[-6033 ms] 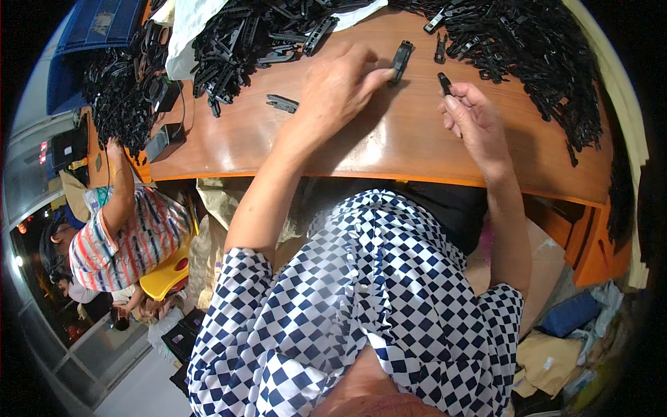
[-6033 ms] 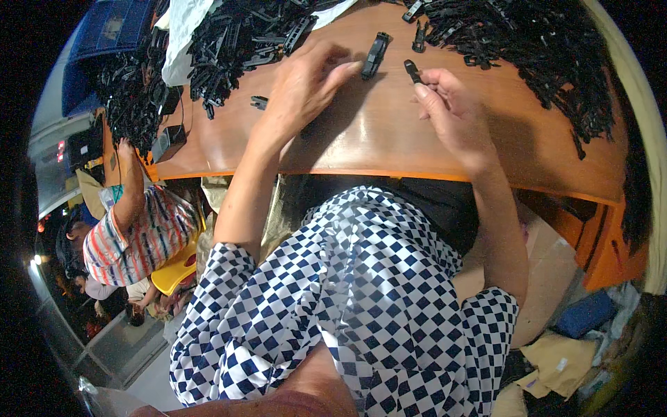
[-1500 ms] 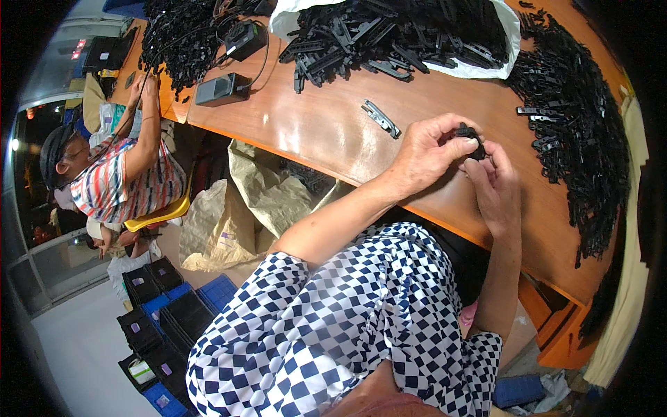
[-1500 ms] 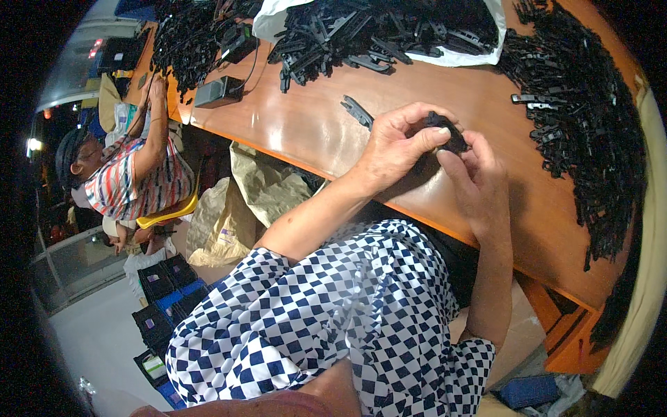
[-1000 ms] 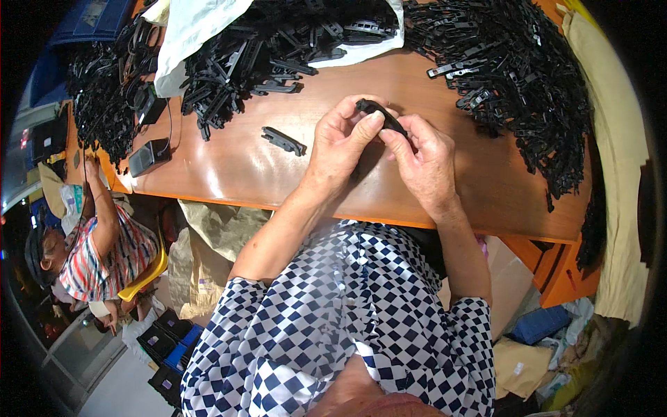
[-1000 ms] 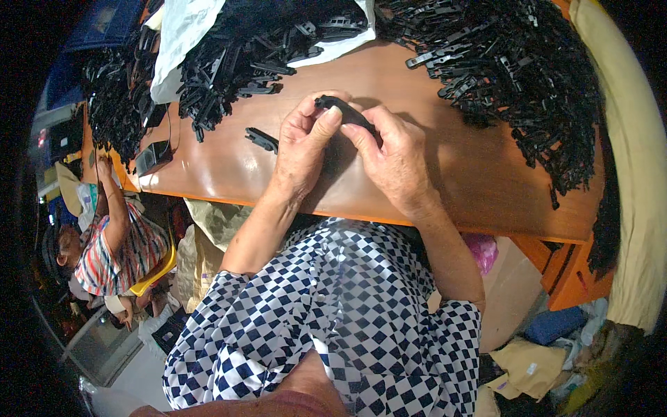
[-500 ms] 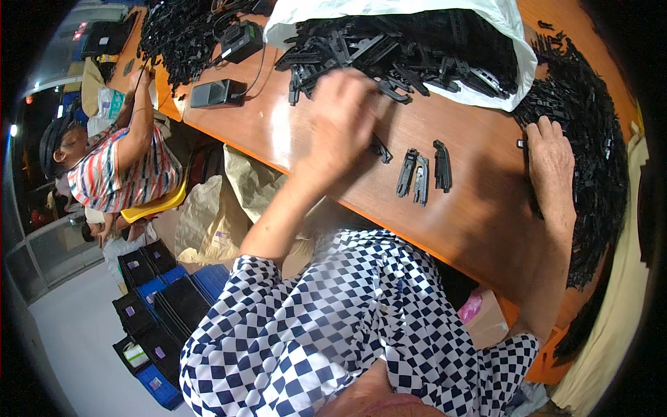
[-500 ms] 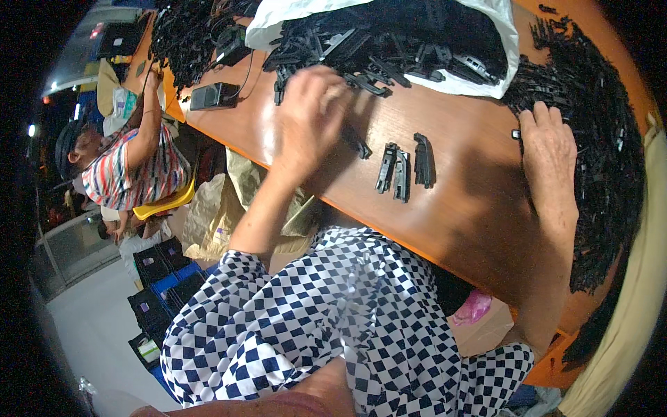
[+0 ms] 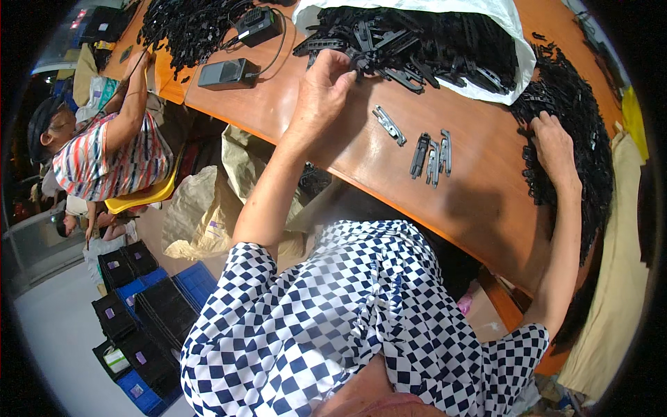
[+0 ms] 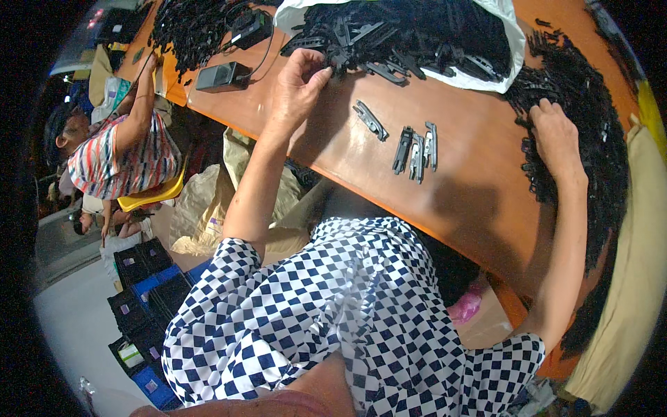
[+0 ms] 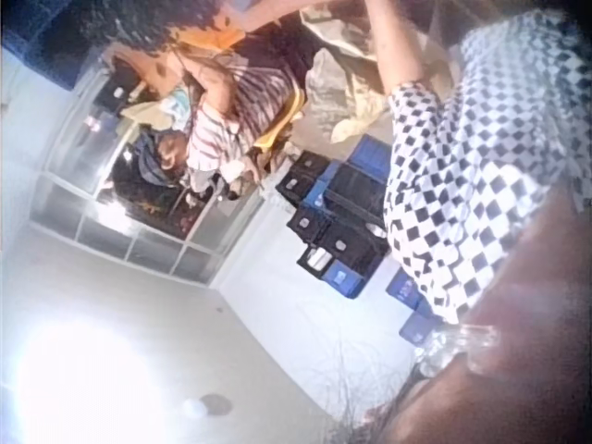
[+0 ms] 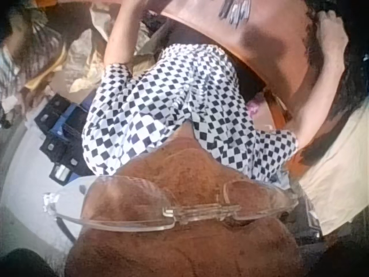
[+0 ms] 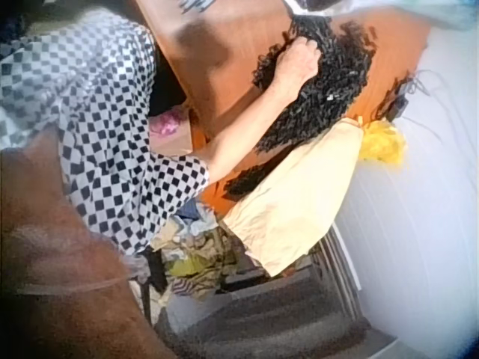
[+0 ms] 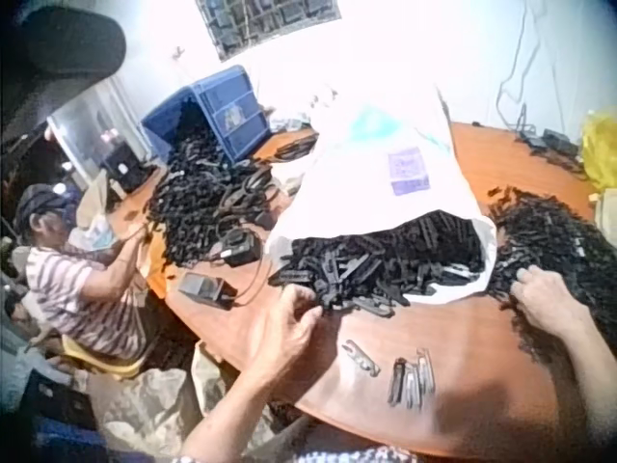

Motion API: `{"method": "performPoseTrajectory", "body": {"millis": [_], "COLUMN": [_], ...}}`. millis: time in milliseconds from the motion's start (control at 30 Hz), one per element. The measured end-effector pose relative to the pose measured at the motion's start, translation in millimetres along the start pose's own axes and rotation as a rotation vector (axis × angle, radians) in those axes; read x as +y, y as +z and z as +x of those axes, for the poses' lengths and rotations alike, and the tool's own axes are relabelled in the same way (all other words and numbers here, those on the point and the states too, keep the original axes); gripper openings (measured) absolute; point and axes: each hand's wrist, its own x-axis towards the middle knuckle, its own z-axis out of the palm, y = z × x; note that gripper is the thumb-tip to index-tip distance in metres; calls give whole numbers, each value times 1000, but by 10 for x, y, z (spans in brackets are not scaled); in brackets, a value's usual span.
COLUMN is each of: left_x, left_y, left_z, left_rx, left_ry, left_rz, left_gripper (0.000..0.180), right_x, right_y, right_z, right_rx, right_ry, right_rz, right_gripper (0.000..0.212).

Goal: The person assembles black plastic components by picking up pieces, fitting them together by hand, and placing the parts on the table.

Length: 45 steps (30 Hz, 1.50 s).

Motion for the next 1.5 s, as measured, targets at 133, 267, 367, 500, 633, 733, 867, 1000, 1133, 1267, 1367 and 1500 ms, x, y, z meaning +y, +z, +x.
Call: {"method": "performPoseTrajectory", "body": {"millis": [133,267,367,500,633,733,867,1000,1133,1267,1367,1500], "left_x": [187,383,517,458,517,619,662,710,667,664,706,776], "left_y": [239,541,653,709,789,817,797,826,941,1016,1044,1033], "left_z": [-125,-170,-203,-342,-429,-439,-435,-374,-334,-325,-338,-364], "left_rx": [-208,-314,-330,-387,-421,-457,-461,-414,-324,-333,-318,-293], "left_ry": [-329,-425,-428,-483,-535,-531,-524,-514,-471,-325,-271,-224], "left_rz": [-970,-1151,-1098,-1085,-1101,-1089,-1084,-1045,-1060,-980,-941,-923], "left_gripper": [25,29,26,25,25,26,30,33,28,28,28,29], "right_x": [37,-17,75,193,2,-195,-255,-396,-1011,-1451,-1605,-1687], "right_y": [174,405,426,329,250,341,445,306,-36,-96,-87,-38], "right_z": [46,130,98,-41,32,179,295,316,231,168,153,149], "right_rx": [220,327,479,554,443,394,311,586,274,236,315,394], "right_ry": [149,104,231,399,132,53,130,217,468,403,369,426], "right_rz": [221,261,303,459,339,171,23,546,1587,1722,1794,1899], "right_gripper": [11,10,11,12,11,11,10,19,26,24,22,17]}}
